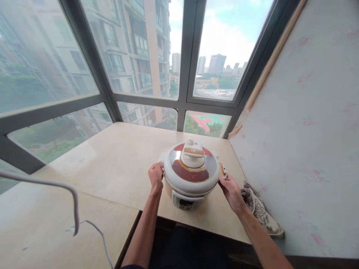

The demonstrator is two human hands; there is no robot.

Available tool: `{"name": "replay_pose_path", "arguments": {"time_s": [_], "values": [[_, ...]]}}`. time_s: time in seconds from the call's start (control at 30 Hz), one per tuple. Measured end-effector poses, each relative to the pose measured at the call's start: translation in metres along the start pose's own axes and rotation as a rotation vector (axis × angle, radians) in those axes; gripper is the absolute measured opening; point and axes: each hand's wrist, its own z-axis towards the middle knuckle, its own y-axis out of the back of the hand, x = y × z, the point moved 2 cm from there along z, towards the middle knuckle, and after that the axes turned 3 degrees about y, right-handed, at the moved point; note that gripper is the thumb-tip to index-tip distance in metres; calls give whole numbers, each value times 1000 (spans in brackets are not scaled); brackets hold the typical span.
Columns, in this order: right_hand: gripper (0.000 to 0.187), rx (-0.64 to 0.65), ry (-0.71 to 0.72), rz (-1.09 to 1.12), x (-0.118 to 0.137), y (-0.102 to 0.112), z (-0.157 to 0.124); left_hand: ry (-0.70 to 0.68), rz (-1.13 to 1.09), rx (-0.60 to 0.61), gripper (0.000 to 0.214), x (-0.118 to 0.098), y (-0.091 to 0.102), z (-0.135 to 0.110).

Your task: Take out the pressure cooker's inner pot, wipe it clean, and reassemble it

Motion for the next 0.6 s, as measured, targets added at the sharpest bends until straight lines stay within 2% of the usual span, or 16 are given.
{"name": "replay_pose_path", "arguments": {"time_s": [0.23, 0.4, 0.5, 0.6], "values": [[57, 227, -69, -50, -44, -97, 11, -8, -62, -260, 34, -52, 90, 58], [68, 413, -108, -28, -80, -174, 24, -56, -1, -422, 29, -90, 152, 100], [85, 514, -124, -24, -98, -217, 32, -73, 70, -500, 24, -111, 181, 121], [107, 581, -178, -58, -111, -253, 42, -93, 145, -582, 23, -129, 201, 138]]}}
